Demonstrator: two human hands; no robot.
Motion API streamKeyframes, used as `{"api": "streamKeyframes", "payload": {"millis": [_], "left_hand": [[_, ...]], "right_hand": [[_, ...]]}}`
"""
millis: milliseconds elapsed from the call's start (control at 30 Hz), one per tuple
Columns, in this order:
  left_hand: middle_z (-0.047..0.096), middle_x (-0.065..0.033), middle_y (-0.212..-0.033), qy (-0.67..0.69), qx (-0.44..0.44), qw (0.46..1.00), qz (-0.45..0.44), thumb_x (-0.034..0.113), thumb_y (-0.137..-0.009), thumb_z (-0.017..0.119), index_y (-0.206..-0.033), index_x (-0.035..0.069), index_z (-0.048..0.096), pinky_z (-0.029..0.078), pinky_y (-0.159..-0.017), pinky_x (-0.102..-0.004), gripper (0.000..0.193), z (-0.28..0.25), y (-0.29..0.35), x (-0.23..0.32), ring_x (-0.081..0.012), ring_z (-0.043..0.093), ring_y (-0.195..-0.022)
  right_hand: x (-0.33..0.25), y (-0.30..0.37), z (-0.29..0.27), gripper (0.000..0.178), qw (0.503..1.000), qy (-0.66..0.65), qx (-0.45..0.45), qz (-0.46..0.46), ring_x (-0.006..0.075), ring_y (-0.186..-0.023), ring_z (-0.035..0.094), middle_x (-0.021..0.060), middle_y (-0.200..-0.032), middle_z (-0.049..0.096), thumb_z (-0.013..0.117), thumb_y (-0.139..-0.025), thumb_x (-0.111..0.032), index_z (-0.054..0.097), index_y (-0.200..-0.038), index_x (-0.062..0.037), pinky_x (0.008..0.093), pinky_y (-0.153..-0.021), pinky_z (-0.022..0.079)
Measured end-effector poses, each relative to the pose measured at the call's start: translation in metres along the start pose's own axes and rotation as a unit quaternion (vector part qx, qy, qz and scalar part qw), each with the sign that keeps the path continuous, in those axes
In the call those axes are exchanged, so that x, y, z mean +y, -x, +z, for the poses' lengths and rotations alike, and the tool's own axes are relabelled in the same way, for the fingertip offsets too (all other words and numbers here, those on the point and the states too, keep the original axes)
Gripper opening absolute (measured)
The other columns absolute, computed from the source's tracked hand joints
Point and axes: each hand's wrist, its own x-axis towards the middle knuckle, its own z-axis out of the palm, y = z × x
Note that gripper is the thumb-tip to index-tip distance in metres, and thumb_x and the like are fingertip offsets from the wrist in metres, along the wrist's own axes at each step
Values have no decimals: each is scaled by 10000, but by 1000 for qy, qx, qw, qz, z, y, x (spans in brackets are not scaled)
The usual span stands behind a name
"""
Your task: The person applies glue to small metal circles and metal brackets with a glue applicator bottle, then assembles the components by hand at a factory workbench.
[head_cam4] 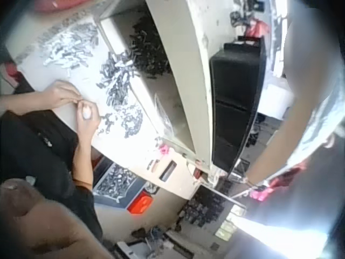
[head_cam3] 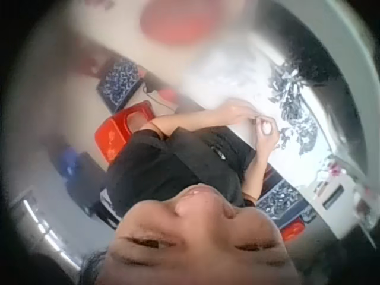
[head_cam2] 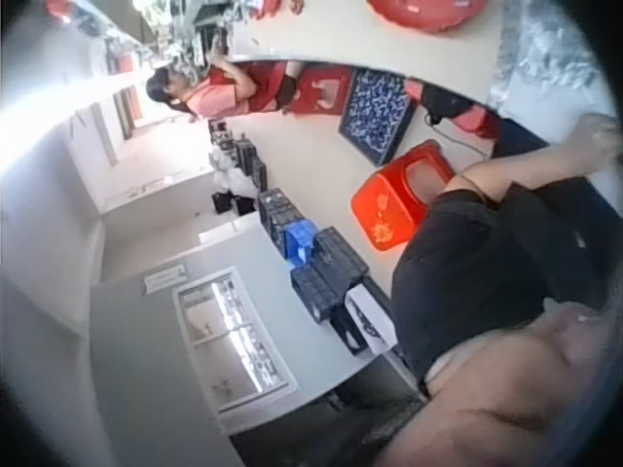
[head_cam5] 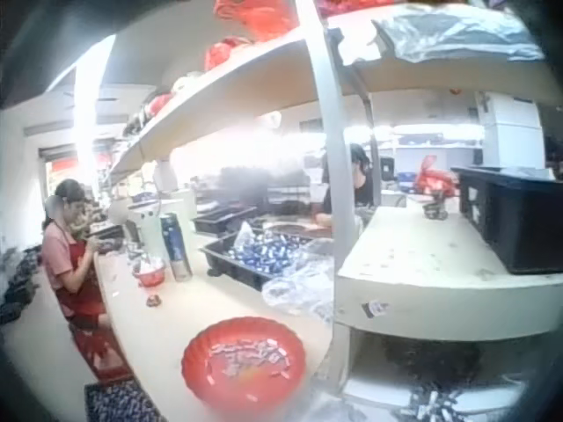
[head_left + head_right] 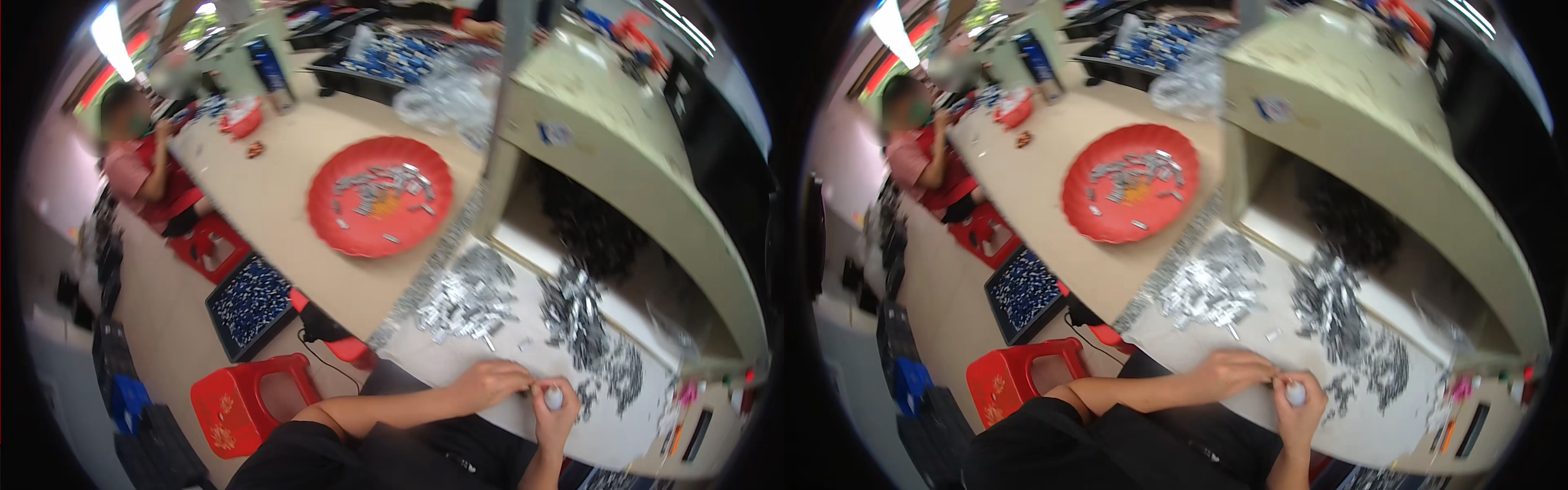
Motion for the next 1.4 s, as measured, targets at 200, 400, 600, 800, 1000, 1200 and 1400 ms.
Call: {"api": "streamKeyframes", "payload": {"millis": [200, 400, 600, 800, 1000, 1200, 1400], "left_hand": [[601, -88, -874, -23, 15, 999, 44, 65, -745, 561, -906, 21, 607, 485, -652, -316, 173, 13, -5, 1, -238, 590, -763], [580, -91, -849, -73, -7, 994, 79, 86, -731, 524, -896, 4, 583, 474, -630, -327, 194, 16, -23, -9, -240, 575, -736], [577, -107, -850, -76, -24, 993, 83, 64, -704, 532, -890, -12, 577, 477, -636, -331, 206, 20, -24, -14, -248, 575, -741], [569, -105, -870, -59, -13, 995, 80, 52, -681, 539, -875, -12, 568, 488, -645, -323, 206, 21, -25, -13, -238, 575, -745], [554, -111, -905, -42, -30, 998, 48, 64, -670, 546, -862, -12, 551, 492, -630, -322, 206, 21, -22, -13, -246, 573, -753], [558, -96, -906, -28, -27, 999, 34, 65, -674, 545, -885, 0, 564, 491, -608, -319, 222, 26, -19, -11, -242, 576, -761], [579, -73, -919, 14, -52, 996, -65, 43, -756, 575, -934, 37, 611, 492, -583, -239, 182, 1, -33, -2, -168, 595, -741]], "right_hand": [[27, 2, -6, 64, 998, -37, 33, -42, 143, -658, 511, 85, -742, 553, 586, -758, -33, 546, -782, 11, 246, -597, 436], [32, -11, -4, 126, 992, -102, 59, 40, 144, -716, 514, 68, -788, 562, 630, -757, -82, 559, -812, 6, 256, -660, 437], [27, -10, -6, 160, 996, -40, 70, 34, 150, -698, 519, 80, -779, 584, 648, -746, -107, 576, -829, 9, 264, -667, 438], [51, -5, -4, 165, 993, -64, 100, 22, 151, -673, 509, 83, -780, 572, 649, -747, -106, 568, -815, 20, 252, -655, 434], [46, -3, -4, 179, 991, -107, 77, 28, 130, -629, 479, 75, -756, 549, 655, -749, -117, 536, -794, 9, 244, -601, 424], [53, 1, -13, 196, 992, -114, 48, 28, 143, -604, 473, 85, -738, 540, 651, -758, -142, 532, -813, 4, 254, -580, 420], [29, -10, 7, 122, 987, -82, 129, 54, 139, -640, 451, 51, -664, 484, 619, -678, -15, 500, -707, -6, 250, -637, 369]]}}
